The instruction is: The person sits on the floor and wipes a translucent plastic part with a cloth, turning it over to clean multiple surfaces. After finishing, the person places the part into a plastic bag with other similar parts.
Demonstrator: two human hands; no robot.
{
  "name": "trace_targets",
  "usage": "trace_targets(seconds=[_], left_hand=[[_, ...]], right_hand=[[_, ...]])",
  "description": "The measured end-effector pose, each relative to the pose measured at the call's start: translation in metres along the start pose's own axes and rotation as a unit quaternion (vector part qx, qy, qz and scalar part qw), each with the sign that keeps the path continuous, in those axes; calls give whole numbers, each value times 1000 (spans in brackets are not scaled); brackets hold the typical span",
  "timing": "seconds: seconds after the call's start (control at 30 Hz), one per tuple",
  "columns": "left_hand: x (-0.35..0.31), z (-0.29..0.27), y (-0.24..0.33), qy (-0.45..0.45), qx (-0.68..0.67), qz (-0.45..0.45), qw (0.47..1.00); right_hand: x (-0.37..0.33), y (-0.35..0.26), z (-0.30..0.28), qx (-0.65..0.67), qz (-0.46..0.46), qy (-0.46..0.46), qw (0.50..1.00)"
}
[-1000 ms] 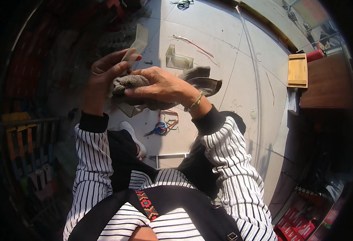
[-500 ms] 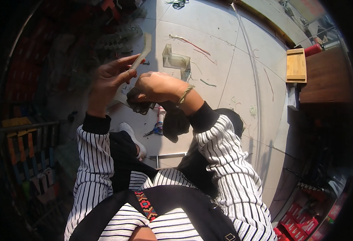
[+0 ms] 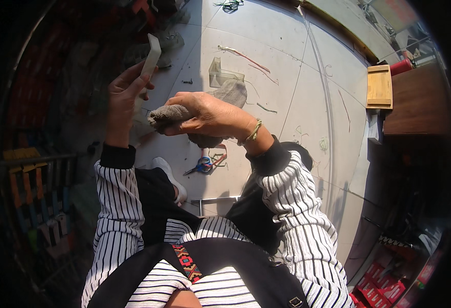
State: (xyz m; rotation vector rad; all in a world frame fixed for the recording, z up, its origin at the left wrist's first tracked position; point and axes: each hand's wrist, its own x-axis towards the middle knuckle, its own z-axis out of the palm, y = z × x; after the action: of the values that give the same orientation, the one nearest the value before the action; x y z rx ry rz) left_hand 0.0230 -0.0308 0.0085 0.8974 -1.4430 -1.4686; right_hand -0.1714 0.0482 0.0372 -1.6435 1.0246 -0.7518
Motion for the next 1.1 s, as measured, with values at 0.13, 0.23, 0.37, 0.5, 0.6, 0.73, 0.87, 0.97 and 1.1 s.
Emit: trace_targets(seconds=[0.13, 0.23, 0.37, 0.5, 0.6, 0.73, 0.87, 0.97, 1.1], left_hand=[[1, 2, 1, 44, 33, -27, 998], [3, 14, 5, 151, 251, 177, 940], [-15, 24, 20, -14, 322, 307, 895], [-30, 38, 20, -163, 227, 108, 954], [-27, 42, 14, -205, 174, 11, 963], [-27, 49, 2, -206, 214, -21, 955], [-26, 50, -7, -119, 114, -34, 986], [-24, 49, -11, -95, -51, -82, 991], [-24, 55, -15, -87, -10, 43, 995]], right_hand=[[3, 9, 8, 0, -15, 55, 998], [1, 11, -3, 23, -1, 83, 996], [-1, 8, -17, 38, -16, 121, 992], [-3, 6, -19, -7, -22, 158, 987], [-1, 8, -14, -55, 46, 202, 977], [7, 12, -17, 70, -20, 332, 941], [4, 11, -37, 223, -118, 435, 864], [-1, 8, -37, 59, -105, 453, 883], [8, 6, -5, -134, -122, 294, 938]])
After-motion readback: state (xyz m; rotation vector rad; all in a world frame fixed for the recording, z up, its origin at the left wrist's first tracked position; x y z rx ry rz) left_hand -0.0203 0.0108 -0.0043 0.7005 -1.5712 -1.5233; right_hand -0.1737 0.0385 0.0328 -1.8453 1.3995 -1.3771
